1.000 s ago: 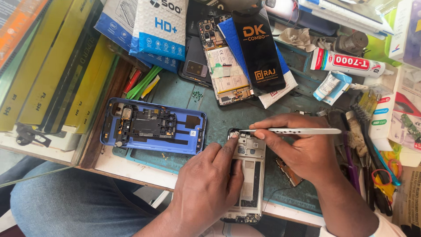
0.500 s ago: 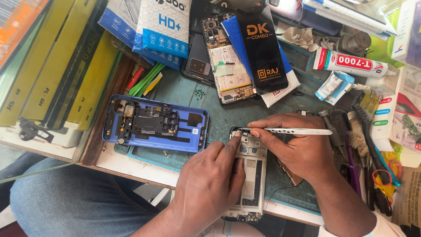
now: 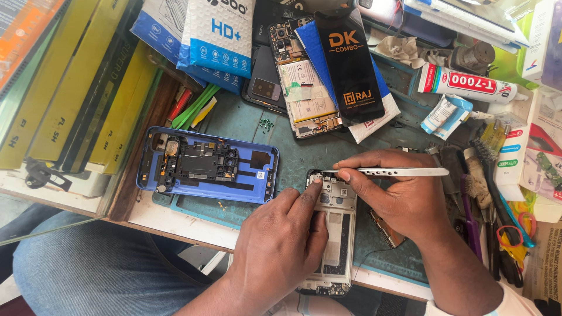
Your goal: The person uses tweezers to remove and reposition small internal components inside a disassembled smartphone. They then apply adhesive along the edges of the phone's frame using a tube.
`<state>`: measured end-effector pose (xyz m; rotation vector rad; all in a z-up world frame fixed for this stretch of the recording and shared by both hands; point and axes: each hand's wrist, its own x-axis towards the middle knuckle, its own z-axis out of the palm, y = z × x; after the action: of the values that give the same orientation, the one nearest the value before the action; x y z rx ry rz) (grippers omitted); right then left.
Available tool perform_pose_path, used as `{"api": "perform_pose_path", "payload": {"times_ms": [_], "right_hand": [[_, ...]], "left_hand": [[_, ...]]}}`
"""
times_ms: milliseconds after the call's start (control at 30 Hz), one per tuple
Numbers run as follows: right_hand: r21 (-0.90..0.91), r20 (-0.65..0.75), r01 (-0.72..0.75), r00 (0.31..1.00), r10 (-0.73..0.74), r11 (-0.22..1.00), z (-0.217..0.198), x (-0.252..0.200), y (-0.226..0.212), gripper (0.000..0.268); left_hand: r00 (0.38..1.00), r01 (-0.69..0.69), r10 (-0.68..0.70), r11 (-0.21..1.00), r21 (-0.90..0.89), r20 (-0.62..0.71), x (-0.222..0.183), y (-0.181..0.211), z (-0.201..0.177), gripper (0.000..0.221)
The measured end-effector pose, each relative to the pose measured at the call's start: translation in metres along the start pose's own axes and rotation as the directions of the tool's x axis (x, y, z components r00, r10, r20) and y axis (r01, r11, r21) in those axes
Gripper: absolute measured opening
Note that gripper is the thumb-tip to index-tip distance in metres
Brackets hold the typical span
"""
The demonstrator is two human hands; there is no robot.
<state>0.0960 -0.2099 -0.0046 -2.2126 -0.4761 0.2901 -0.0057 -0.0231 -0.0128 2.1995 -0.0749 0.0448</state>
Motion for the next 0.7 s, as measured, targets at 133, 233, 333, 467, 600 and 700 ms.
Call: {"api": "perform_pose_path", "payload": {"times_ms": [133, 233, 333, 467, 600, 700], "right_hand": [[-0.021, 0.008, 0.035, 0.999, -0.034, 0.999, -0.0015, 0.0005, -0.0007, 0.014], [-0.052, 0.006, 0.073, 0.997, -0.073, 0.996, -0.0008, 0.0003, -0.0003, 0.014], [-0.067, 0.008, 0.075, 0.997, -0.075, 0.995, -0.0008, 0.0003, 0.0001, 0.014], [-0.019, 0.008, 0.027, 1.000, -0.027, 0.999, -0.0010, -0.0002, 0.0002, 0.013], [-0.040, -0.002, 0.028, 1.000, -0.029, 0.999, 0.0002, -0.0007, -0.0005, 0.014], [-0.074, -0.008, 0.056, 0.998, -0.057, 0.996, 0.0011, -0.0008, -0.0006, 0.015]], "left_hand": [[1.000, 0.005, -0.005, 1.000, -0.006, 0.003, -0.0001, 0.0001, -0.0003, 0.042], [1.000, 0.000, 0.000, 1.000, 0.001, 0.000, -0.0002, -0.0002, -0.0001, 0.043], [1.000, 0.002, -0.002, 1.000, 0.003, 0.001, 0.0000, 0.0000, -0.0003, 0.044], [1.000, 0.006, -0.006, 1.000, 0.003, 0.004, 0.0002, 0.0007, -0.0008, 0.044], [1.000, 0.009, -0.010, 1.000, 0.009, 0.015, 0.0004, 0.0008, -0.0014, 0.044], [1.000, 0.011, -0.011, 1.000, 0.009, 0.016, 0.0003, 0.0005, -0.0011, 0.043]]}}
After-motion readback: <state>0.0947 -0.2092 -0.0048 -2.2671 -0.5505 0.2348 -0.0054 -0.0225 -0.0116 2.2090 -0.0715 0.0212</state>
